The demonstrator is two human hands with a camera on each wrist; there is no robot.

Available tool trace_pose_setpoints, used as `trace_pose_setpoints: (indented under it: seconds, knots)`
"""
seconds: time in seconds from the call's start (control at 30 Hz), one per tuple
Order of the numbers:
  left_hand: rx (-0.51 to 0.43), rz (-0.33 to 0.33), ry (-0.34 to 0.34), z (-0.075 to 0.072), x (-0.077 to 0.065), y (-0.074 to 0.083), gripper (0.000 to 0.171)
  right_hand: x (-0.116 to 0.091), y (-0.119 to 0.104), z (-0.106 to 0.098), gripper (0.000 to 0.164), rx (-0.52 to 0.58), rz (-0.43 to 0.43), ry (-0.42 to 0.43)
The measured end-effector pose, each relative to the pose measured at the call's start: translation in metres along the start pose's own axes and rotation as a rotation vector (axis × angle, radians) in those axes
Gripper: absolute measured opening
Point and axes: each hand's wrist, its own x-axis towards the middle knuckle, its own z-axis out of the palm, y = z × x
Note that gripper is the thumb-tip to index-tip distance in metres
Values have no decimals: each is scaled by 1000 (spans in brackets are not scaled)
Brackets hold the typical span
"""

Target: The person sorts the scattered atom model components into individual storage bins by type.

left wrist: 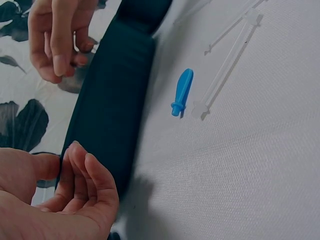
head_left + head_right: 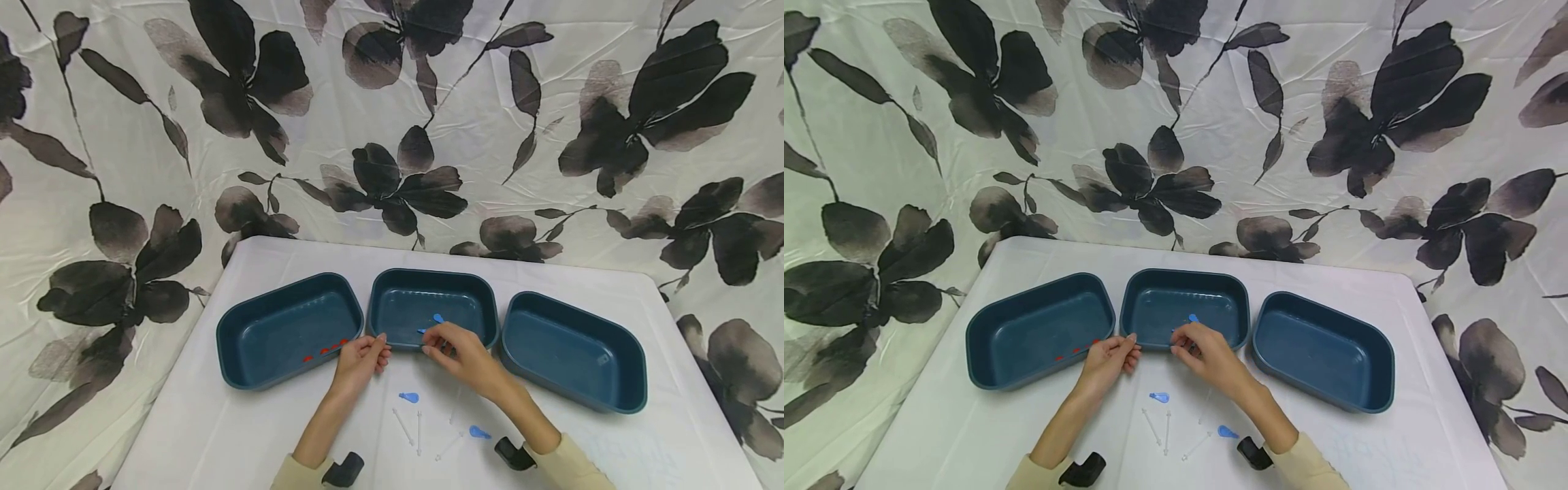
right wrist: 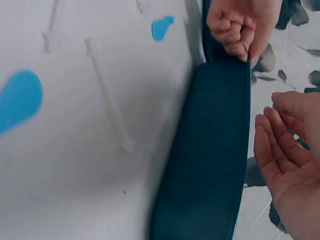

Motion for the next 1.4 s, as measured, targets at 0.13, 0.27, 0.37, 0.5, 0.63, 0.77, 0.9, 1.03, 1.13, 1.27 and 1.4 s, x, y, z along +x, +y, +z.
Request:
trace_pose_setpoints:
  seconds: [0.13,0.27,0.37,0.5,0.63,0.77,0.9,1.03,1.13,1.27,1.4]
  knots:
    - [1,14,-3,0,-1,0,35,-5,-4,6,18,25,-19,-19]
    - [-5,22,-4,0,0,-1,34,-11,-8,12,17,44,-32,-42]
    - [-8,23,1,0,1,-1,32,-14,-9,18,14,52,-43,-61]
    - [-14,25,7,0,1,-1,31,-19,-9,26,13,72,-39,-89]
    - [-19,39,4,0,1,-2,30,-24,-8,34,15,82,-9,-105]
    - [-33,37,3,1,1,-2,29,-30,-6,41,16,77,15,-113]
    - [-36,22,9,2,2,-1,30,-35,-5,47,17,90,53,-137]
    - [-31,13,4,1,2,-1,32,-37,-4,53,16,78,94,-169]
    - [-30,9,1,1,1,-1,33,-39,-2,56,15,43,104,-180]
    - [-34,20,-1,1,0,-1,33,-38,-1,59,16,-2,115,-196]
    - [-34,24,-3,1,-1,-1,33,-35,-2,59,14,-27,122,-227]
